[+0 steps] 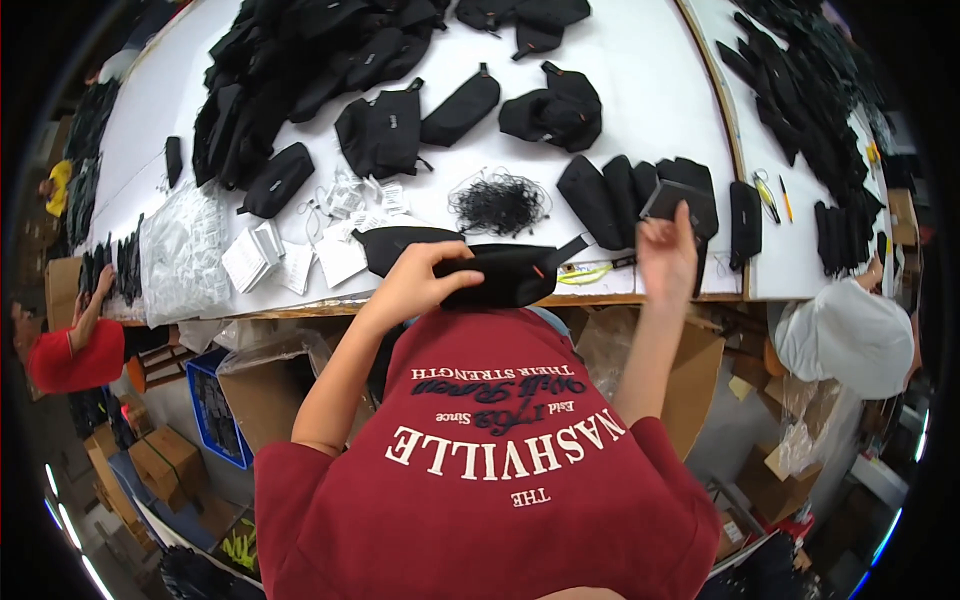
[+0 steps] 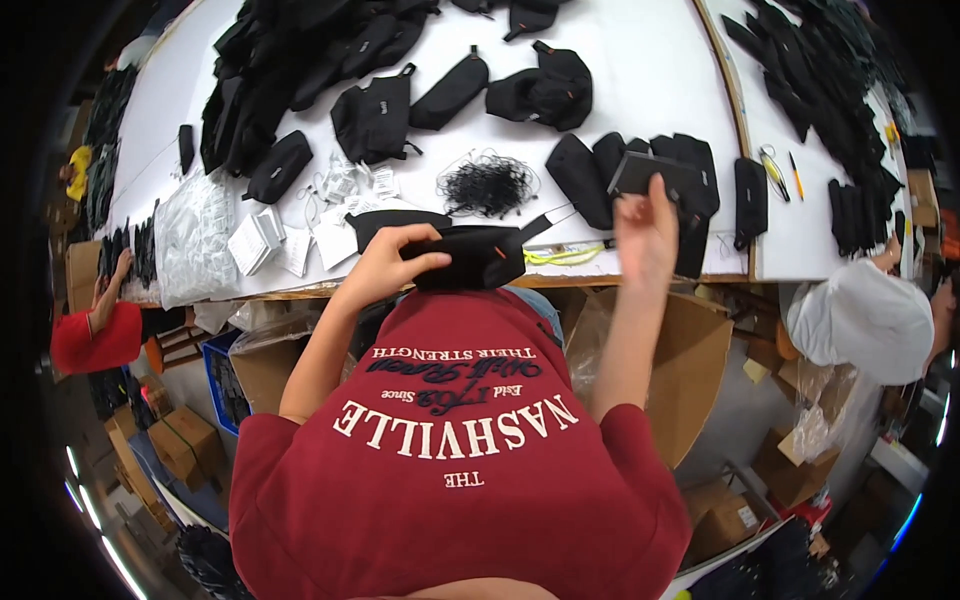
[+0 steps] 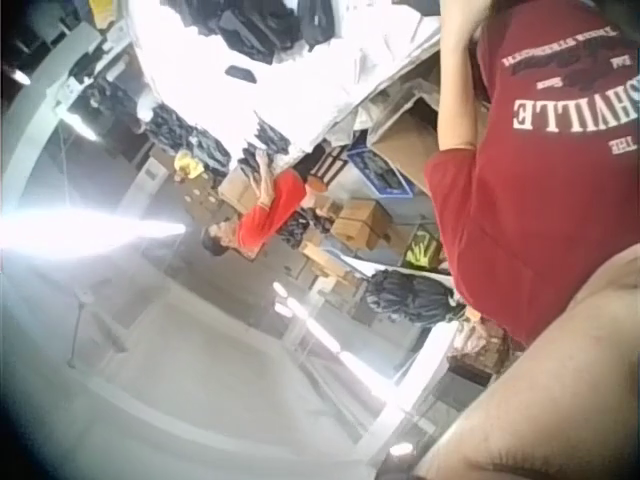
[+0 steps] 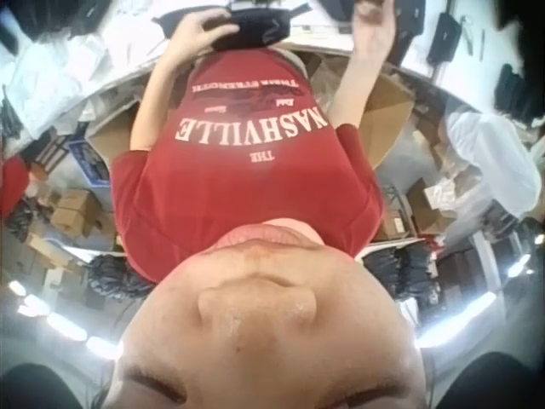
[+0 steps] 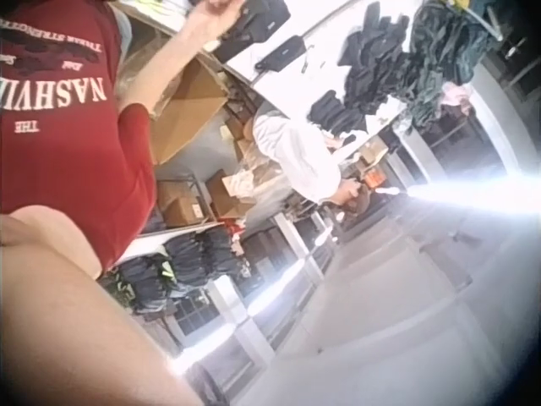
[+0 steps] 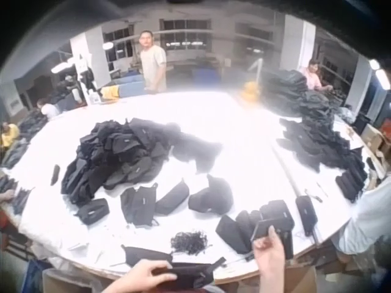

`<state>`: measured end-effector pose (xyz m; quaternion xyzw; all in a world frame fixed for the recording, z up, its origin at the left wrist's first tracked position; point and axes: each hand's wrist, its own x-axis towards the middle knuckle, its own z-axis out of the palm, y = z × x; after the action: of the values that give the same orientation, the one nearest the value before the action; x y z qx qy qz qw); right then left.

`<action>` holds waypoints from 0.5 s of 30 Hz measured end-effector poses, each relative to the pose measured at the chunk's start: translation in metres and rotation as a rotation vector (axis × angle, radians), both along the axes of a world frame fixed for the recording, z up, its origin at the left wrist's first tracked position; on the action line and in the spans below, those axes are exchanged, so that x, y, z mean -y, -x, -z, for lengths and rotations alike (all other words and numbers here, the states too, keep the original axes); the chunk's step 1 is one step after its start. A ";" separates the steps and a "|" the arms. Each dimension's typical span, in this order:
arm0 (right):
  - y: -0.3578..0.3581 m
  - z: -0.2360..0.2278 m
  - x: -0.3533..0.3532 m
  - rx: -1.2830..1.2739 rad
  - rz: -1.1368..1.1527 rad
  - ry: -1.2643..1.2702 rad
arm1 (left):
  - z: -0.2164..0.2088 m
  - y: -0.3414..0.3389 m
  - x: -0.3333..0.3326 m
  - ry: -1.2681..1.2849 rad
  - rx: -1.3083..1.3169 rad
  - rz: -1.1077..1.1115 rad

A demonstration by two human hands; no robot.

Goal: Inspecting and assembling small black fabric pouches or cases at a workbench.

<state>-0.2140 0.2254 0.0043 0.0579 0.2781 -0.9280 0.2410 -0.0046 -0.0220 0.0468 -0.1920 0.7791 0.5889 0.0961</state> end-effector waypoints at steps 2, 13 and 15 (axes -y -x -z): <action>-0.010 -0.010 0.040 0.271 -0.099 0.042 | -0.004 0.000 -0.008 0.115 -0.146 0.140; -0.052 -0.001 0.084 0.236 -0.169 -0.310 | -0.016 0.004 -0.015 0.151 -0.044 0.290; -0.054 0.005 0.084 0.379 -0.173 -0.308 | -0.014 0.004 -0.016 0.175 -0.026 0.280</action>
<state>-0.1596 0.1413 -0.0003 0.2426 0.3701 -0.8232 0.3557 -0.0085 -0.0056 0.0610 -0.0818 0.8478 0.5021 0.1500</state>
